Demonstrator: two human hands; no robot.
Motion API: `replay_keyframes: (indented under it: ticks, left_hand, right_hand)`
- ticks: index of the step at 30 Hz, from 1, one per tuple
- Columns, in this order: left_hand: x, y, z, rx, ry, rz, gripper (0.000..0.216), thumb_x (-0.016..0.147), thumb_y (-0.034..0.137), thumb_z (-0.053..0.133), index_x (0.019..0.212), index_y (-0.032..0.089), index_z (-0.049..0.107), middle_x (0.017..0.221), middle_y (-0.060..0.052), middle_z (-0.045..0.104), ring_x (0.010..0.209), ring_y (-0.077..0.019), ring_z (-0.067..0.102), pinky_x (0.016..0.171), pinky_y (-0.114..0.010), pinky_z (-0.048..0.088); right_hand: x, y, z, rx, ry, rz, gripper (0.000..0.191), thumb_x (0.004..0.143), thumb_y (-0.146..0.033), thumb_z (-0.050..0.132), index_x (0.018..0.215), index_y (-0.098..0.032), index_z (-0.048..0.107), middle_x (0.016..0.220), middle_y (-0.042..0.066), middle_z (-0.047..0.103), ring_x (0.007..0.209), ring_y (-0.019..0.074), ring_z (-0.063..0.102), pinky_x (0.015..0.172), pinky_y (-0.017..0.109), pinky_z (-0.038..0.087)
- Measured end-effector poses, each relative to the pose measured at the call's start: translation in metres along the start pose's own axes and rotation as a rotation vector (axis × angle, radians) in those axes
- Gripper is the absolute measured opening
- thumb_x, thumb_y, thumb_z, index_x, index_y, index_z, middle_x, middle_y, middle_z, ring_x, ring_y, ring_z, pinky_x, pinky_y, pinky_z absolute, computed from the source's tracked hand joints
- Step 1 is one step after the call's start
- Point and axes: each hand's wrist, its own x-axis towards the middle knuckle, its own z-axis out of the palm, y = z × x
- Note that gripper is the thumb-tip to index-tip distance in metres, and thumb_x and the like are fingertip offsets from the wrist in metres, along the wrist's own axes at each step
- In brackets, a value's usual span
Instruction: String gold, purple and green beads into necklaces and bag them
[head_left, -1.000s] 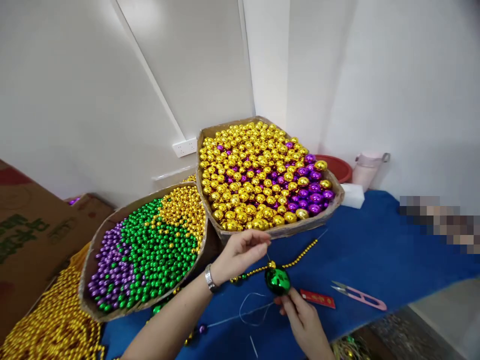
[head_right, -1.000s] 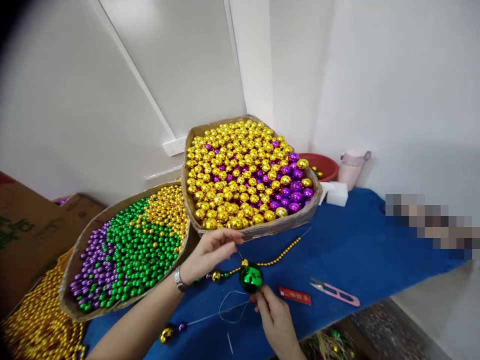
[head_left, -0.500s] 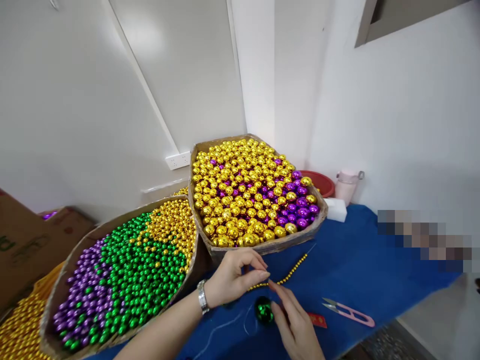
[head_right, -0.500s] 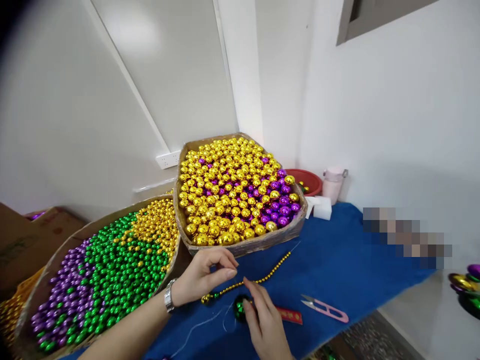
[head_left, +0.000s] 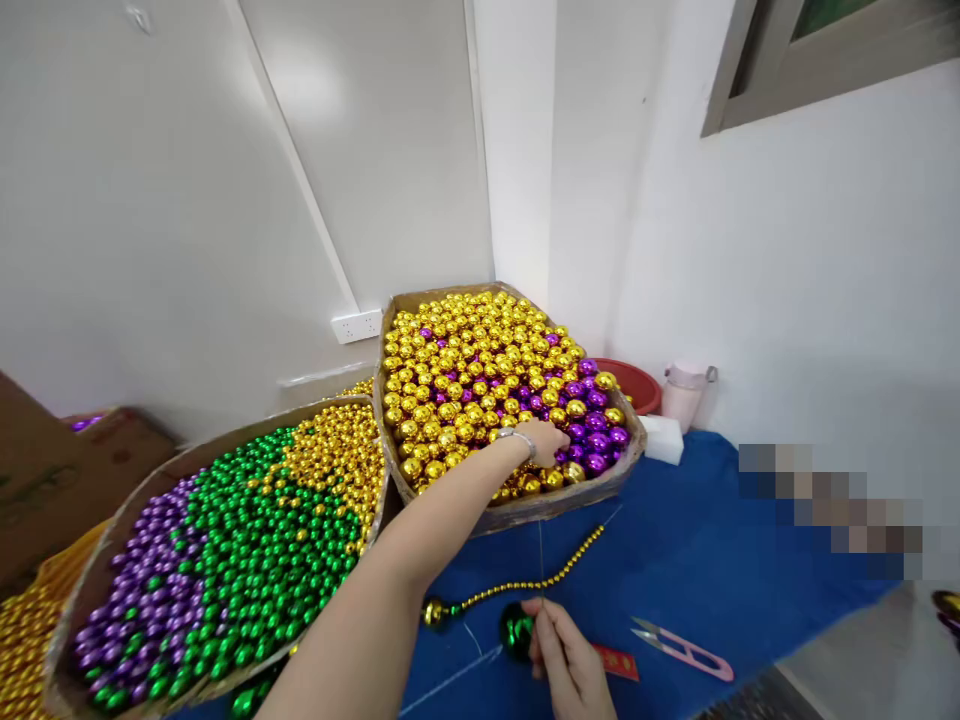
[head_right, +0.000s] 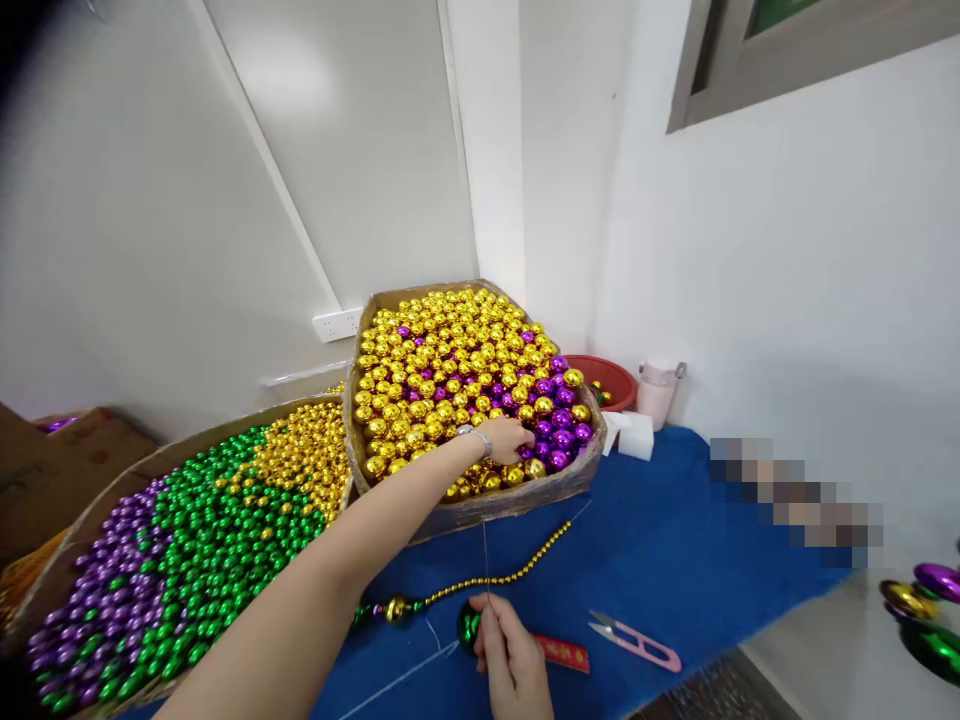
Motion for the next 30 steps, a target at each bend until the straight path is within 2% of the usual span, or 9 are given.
replay_keyframes:
  ticks: [5, 9, 12, 16, 19, 21, 24, 26, 30]
  left_hand:
    - [0.013, -0.003, 0.011, 0.041, -0.026, -0.009, 0.031, 0.064, 0.011, 0.067, 0.094, 0.018, 0.063, 0.097, -0.011, 0.066, 0.087, -0.0263, 0.062, 0.077, -0.036, 0.048]
    - [-0.009, -0.010, 0.001, 0.040, 0.092, -0.052, 0.033, 0.077, 0.021, 0.061, 0.108, 0.014, 0.055, 0.108, -0.016, 0.061, 0.100, -0.0278, 0.058, 0.086, -0.038, 0.044]
    - [-0.064, -0.023, -0.011, 0.008, 0.297, -0.101, 0.034, 0.086, 0.026, 0.050, 0.117, 0.011, 0.048, 0.115, -0.018, 0.055, 0.109, -0.0280, 0.051, 0.092, -0.040, 0.040]
    - [-0.191, -0.037, -0.009, -0.109, 0.772, -0.132, 0.036, 0.087, 0.027, 0.051, 0.121, 0.018, 0.047, 0.110, -0.011, 0.057, 0.103, -0.0237, 0.053, 0.088, -0.038, 0.043]
    - [-0.285, -0.046, 0.023, -0.181, 0.824, -0.342, 0.035, 0.086, 0.027, 0.052, 0.121, 0.021, 0.048, 0.105, -0.008, 0.059, 0.095, -0.0196, 0.056, 0.085, -0.034, 0.045]
    - [-0.328, -0.056, 0.057, -0.208, 0.816, -0.505, 0.033, 0.086, 0.028, 0.054, 0.118, 0.021, 0.051, 0.102, -0.006, 0.061, 0.093, -0.0191, 0.057, 0.083, -0.033, 0.046]
    - [-0.359, -0.070, 0.106, -0.194, 0.724, -0.645, 0.032, 0.085, 0.029, 0.054, 0.116, 0.020, 0.052, 0.099, -0.007, 0.061, 0.093, -0.0203, 0.057, 0.083, -0.034, 0.047]
    - [-0.365, -0.075, 0.124, -0.146, 0.674, -0.683, 0.032, 0.085, 0.029, 0.054, 0.116, 0.021, 0.054, 0.099, -0.007, 0.061, 0.095, -0.0221, 0.056, 0.084, -0.037, 0.046]
    - [-0.369, -0.073, 0.125, -0.130, 0.740, -0.680, 0.030, 0.083, 0.030, 0.056, 0.112, 0.021, 0.056, 0.100, -0.008, 0.062, 0.101, -0.0249, 0.053, 0.090, -0.042, 0.041]
  right_hand:
    - [-0.009, 0.002, 0.002, -0.005, 0.005, 0.014, 0.046, 0.086, -0.057, 0.044, 0.098, -0.017, 0.063, 0.058, -0.002, 0.051, 0.052, 0.0129, 0.052, 0.050, 0.022, 0.043]
    - [-0.012, 0.003, -0.002, -0.063, -0.065, -0.007, 0.045, 0.087, -0.055, 0.044, 0.100, -0.016, 0.062, 0.061, -0.001, 0.055, 0.054, 0.0137, 0.055, 0.052, 0.022, 0.046]
    - [-0.017, 0.003, -0.003, -0.125, -0.102, -0.071, 0.042, 0.088, -0.051, 0.043, 0.102, -0.017, 0.062, 0.062, 0.000, 0.056, 0.054, 0.0127, 0.056, 0.052, 0.020, 0.047]
    - [-0.029, 0.005, 0.002, -0.229, -0.218, -0.153, 0.035, 0.091, -0.045, 0.042, 0.104, -0.019, 0.062, 0.062, 0.000, 0.059, 0.054, 0.0116, 0.058, 0.053, 0.018, 0.049]
    - [-0.035, 0.004, 0.013, -0.325, -0.302, -0.240, 0.032, 0.092, -0.039, 0.042, 0.110, -0.022, 0.060, 0.069, 0.002, 0.065, 0.057, 0.0122, 0.062, 0.053, 0.016, 0.051]
    - [-0.036, 0.002, 0.024, -0.376, -0.345, -0.322, 0.029, 0.092, -0.038, 0.042, 0.109, -0.023, 0.061, 0.079, 0.004, 0.068, 0.062, 0.0134, 0.065, 0.054, 0.017, 0.052]
    - [-0.035, -0.002, 0.040, -0.391, -0.399, -0.404, 0.027, 0.093, -0.035, 0.039, 0.102, -0.023, 0.061, 0.088, 0.006, 0.070, 0.067, 0.0141, 0.067, 0.057, 0.018, 0.054]
    - [-0.035, -0.006, 0.049, -0.391, -0.430, -0.427, 0.027, 0.094, -0.034, 0.037, 0.101, -0.022, 0.060, 0.085, 0.006, 0.070, 0.065, 0.0137, 0.066, 0.059, 0.019, 0.055]
    - [-0.033, -0.017, 0.056, -0.425, -0.432, -0.419, 0.025, 0.094, -0.031, 0.038, 0.103, -0.020, 0.059, 0.080, 0.005, 0.068, 0.064, 0.0132, 0.066, 0.059, 0.020, 0.055]
